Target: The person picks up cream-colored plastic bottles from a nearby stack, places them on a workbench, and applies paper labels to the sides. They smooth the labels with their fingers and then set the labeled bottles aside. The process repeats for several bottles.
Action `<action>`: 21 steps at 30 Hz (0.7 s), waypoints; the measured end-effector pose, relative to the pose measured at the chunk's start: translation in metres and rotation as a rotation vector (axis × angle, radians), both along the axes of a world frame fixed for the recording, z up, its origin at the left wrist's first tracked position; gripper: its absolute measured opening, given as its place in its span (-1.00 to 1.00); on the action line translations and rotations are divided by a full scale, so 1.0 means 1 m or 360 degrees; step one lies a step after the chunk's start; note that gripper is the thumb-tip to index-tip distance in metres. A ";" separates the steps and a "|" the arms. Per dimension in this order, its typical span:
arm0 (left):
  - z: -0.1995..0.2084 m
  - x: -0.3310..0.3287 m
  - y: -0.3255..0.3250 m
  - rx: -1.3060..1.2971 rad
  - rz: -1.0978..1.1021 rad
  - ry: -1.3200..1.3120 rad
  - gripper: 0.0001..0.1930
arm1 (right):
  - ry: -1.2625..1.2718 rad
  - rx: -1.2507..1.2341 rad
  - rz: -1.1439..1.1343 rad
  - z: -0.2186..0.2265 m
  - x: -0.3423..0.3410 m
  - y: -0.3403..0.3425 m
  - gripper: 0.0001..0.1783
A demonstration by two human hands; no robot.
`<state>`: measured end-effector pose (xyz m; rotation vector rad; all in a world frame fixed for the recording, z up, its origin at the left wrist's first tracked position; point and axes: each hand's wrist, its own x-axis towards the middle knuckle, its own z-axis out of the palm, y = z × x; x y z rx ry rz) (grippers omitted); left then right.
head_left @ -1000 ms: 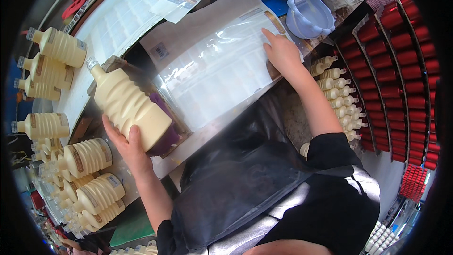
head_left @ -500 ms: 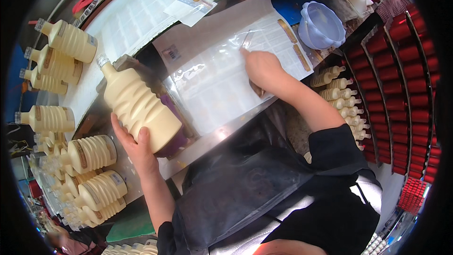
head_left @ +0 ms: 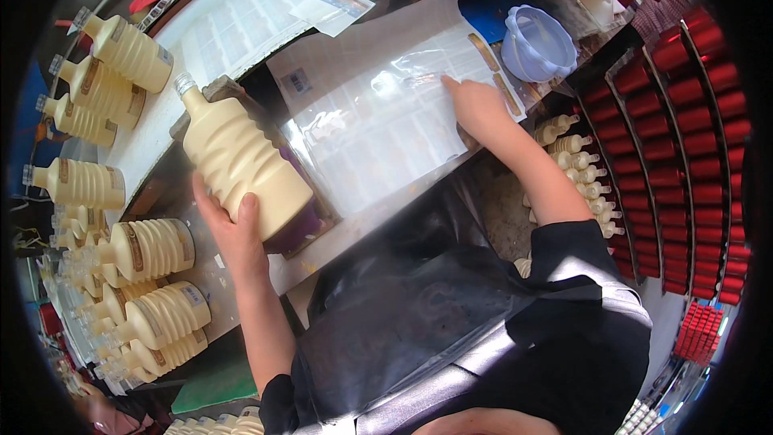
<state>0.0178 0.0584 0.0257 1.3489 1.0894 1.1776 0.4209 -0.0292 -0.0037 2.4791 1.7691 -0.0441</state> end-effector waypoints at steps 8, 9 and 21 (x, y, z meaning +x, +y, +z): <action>0.006 -0.002 0.003 -0.0034 -0.0037 -0.0015 -0.05 | 0.0294 0.0414 -0.0448 0.002 -0.020 -0.107 -0.69; 0.006 -0.001 0.003 -0.0022 -0.0030 0.0011 -0.04 | 0.0505 0.0579 -0.0619 -0.001 -0.017 -0.113 -0.71; -0.002 -0.006 0.012 -0.0306 -0.0109 -0.0446 -0.30 | 0.1088 0.1071 -0.1084 -0.038 0.023 -0.115 -0.76</action>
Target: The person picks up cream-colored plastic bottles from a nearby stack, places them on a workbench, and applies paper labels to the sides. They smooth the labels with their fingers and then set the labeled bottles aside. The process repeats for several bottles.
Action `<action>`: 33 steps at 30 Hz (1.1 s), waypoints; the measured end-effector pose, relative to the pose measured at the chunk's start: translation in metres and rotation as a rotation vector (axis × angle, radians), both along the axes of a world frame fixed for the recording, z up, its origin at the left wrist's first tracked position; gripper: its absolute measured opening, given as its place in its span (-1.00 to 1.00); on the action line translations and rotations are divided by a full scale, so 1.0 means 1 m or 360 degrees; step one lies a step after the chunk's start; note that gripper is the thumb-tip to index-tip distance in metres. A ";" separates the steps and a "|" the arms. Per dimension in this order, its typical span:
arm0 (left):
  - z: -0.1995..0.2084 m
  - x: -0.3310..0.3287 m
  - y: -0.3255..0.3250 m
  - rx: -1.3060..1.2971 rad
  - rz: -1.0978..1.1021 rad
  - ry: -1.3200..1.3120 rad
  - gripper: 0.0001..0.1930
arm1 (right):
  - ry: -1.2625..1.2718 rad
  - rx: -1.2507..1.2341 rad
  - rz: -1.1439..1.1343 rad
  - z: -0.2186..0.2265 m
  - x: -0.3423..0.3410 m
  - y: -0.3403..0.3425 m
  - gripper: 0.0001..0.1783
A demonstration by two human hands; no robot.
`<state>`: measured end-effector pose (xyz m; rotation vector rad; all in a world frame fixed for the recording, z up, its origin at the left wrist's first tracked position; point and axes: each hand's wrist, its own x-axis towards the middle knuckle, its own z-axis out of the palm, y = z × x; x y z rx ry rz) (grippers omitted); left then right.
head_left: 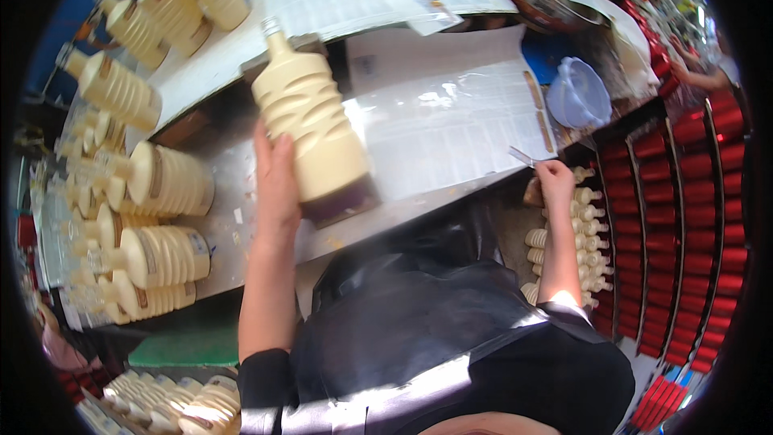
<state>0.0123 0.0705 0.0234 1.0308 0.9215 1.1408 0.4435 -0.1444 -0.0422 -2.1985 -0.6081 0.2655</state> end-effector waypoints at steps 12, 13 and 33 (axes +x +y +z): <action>0.016 -0.002 0.006 0.0021 0.0065 0.0041 -0.28 | 0.0989 0.0513 0.1719 0.166 -0.204 0.219 -0.84; 0.018 -0.004 0.011 0.0083 0.0099 0.0037 -0.30 | 0.1019 0.0516 0.1708 0.172 -0.218 0.233 -0.84; 0.019 -0.001 0.068 -0.0069 0.0310 -0.0317 -0.74 | 0.0943 0.0475 0.1457 0.130 -0.242 0.275 -0.89</action>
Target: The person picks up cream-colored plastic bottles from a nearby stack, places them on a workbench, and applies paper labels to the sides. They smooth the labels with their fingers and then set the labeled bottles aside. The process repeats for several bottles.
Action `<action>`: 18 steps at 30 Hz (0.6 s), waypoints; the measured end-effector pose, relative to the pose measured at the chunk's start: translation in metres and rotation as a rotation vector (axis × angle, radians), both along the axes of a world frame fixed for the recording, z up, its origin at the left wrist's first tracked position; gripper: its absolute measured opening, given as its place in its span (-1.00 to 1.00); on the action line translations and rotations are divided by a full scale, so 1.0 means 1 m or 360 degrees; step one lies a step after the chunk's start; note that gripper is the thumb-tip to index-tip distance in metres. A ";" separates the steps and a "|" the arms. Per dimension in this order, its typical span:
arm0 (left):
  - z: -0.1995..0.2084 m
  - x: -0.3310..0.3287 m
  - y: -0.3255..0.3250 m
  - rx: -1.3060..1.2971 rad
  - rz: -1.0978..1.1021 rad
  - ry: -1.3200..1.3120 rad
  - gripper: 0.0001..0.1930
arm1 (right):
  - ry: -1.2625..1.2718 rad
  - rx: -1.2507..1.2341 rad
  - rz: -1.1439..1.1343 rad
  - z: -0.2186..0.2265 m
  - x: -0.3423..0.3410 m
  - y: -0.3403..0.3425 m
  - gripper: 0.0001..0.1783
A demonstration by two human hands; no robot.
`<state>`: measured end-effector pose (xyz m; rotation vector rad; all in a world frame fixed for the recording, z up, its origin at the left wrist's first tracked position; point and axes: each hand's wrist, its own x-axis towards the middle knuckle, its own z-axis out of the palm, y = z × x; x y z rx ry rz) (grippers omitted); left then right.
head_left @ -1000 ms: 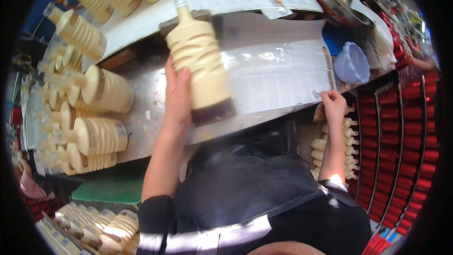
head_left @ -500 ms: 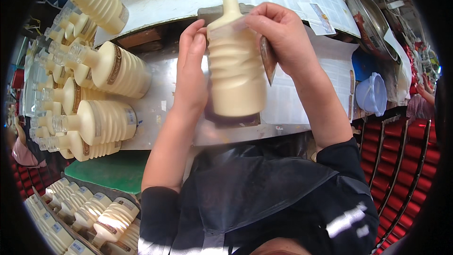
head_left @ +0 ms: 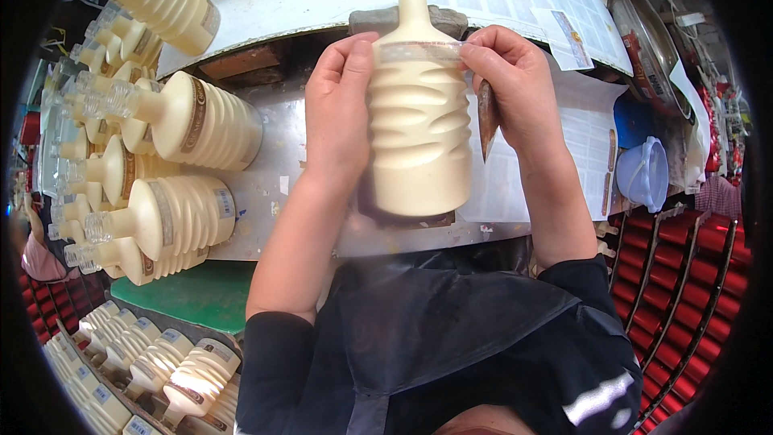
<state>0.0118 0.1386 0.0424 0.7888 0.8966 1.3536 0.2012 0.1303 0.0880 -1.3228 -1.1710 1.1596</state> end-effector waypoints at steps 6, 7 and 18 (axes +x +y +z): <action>-0.001 0.005 -0.003 -0.0030 0.0039 -0.0017 -0.68 | 0.0039 0.0031 -0.0020 -0.002 0.002 0.001 -0.84; 0.000 0.005 -0.003 -0.0031 0.0037 -0.0032 -0.68 | 0.0033 0.0020 -0.0020 -0.002 0.002 0.001 -0.84; -0.001 0.006 -0.001 -0.0078 0.0068 -0.0077 -0.67 | 0.0010 -0.0032 -0.0047 -0.019 0.011 0.006 -0.83</action>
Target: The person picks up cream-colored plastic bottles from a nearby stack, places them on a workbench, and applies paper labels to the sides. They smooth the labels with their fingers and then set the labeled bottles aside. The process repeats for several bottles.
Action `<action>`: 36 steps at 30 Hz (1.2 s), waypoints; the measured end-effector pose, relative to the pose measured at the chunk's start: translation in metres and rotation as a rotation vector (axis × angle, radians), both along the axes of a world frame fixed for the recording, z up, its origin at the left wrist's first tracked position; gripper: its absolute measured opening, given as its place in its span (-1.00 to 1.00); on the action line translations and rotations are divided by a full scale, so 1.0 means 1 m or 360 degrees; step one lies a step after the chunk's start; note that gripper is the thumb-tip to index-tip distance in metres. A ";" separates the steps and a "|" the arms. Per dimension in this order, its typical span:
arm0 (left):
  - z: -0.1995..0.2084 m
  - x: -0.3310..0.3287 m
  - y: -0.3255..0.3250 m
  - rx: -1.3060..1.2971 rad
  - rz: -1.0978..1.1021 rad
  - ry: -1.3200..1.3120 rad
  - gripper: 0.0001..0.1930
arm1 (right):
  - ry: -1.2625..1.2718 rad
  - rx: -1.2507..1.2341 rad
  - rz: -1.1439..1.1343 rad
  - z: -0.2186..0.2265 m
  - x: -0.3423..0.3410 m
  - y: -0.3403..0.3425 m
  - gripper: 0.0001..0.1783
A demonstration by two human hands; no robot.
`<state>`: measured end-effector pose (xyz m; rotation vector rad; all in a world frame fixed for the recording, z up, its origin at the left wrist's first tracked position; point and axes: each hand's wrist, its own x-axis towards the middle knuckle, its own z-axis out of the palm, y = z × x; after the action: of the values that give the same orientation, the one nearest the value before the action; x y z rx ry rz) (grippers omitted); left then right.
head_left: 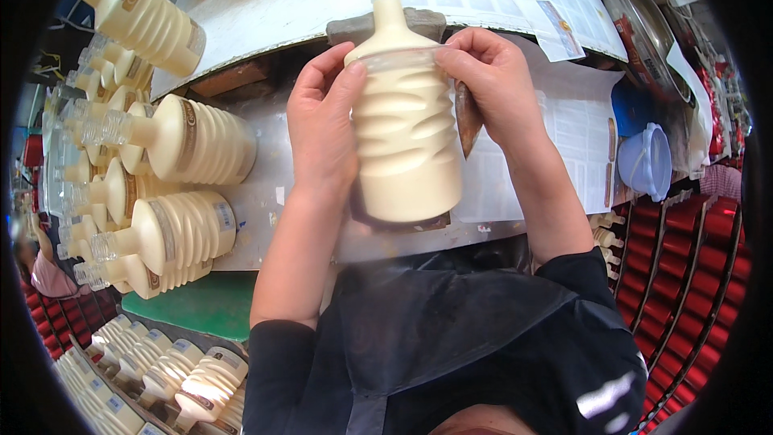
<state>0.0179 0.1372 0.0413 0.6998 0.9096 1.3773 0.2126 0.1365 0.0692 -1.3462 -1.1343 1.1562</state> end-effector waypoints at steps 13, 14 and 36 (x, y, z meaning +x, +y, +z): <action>0.004 0.002 -0.001 -0.0029 0.0030 0.0055 -0.69 | 0.0121 -0.0080 0.0182 -0.020 -0.002 0.003 -0.64; 0.004 0.003 -0.001 -0.0032 0.0028 0.0036 -0.69 | 0.0127 -0.0108 0.0188 -0.021 -0.002 0.003 -0.65; 0.007 -0.003 -0.022 0.0054 -0.0400 0.0191 -0.32 | 0.0350 -0.0183 0.0269 -0.011 0.015 -0.006 -0.45</action>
<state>0.0151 0.1150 0.0478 0.8989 0.8616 1.1392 0.2277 0.1305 0.0577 -1.1914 -1.0494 1.4739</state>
